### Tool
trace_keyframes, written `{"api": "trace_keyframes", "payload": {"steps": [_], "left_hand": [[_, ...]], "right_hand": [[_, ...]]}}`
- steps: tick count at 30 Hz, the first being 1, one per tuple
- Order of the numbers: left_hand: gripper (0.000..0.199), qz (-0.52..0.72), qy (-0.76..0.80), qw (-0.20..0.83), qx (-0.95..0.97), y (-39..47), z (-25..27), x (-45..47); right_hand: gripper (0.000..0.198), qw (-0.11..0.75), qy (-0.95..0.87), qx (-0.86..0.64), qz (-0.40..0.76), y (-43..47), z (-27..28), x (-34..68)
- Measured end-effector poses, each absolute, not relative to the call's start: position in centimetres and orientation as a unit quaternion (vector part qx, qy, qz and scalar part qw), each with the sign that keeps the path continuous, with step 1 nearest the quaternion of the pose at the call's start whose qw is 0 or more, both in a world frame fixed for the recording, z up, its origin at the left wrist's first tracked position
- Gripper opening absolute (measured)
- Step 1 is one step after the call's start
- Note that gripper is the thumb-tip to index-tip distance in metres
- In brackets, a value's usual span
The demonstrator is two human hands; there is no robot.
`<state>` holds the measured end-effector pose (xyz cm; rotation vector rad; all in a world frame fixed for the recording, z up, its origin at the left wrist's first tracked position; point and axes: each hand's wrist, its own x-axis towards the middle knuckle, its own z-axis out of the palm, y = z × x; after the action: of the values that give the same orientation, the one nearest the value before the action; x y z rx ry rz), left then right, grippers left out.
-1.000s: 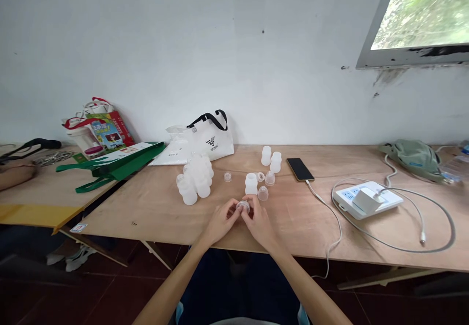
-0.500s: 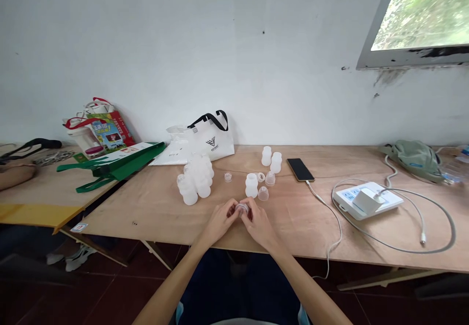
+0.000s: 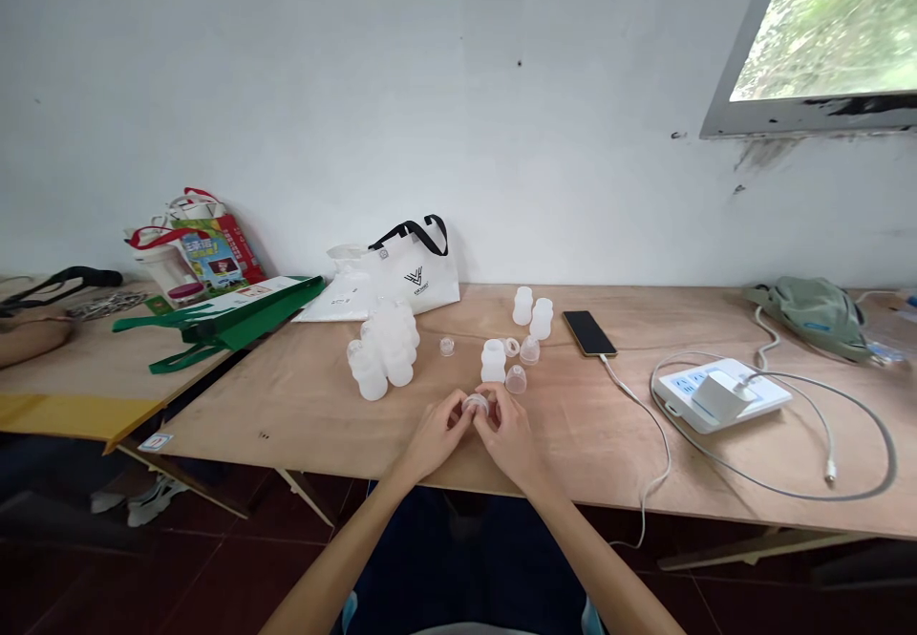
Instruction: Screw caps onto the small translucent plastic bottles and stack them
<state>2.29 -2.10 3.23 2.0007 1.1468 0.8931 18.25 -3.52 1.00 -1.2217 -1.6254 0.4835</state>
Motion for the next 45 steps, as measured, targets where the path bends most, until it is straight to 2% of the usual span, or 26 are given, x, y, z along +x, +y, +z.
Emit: {"api": "trace_keyframes", "payload": {"steps": [8, 19, 25, 29, 45], "left_hand": [[0.028, 0.323, 0.439, 0.304, 0.781, -2.3, 3.6, 2.1], [0.037, 0.332, 0.436, 0.311, 0.777, -1.9, 3.4, 2.0], [0.028, 0.327, 0.452, 0.296, 0.775, -2.1, 3.4, 2.3], [0.024, 0.325, 0.443, 0.295, 0.781, -2.2, 3.6, 2.0], [0.035, 0.349, 0.456, 0.314, 0.756, -1.4, 2.8, 2.0]], "right_hand": [[0.018, 0.452, -0.693, -0.486, 0.283, -4.0, 1.6, 18.4], [0.027, 0.456, -0.717, -0.469, 0.240, -3.8, 1.4, 18.5], [0.031, 0.465, -0.714, -0.461, 0.247, -3.7, 1.7, 18.4], [0.034, 0.459, -0.705, -0.478, 0.253, -3.7, 1.7, 18.4], [0.043, 0.408, -0.747, -0.469, 0.234, -4.2, 2.0, 18.4]]}}
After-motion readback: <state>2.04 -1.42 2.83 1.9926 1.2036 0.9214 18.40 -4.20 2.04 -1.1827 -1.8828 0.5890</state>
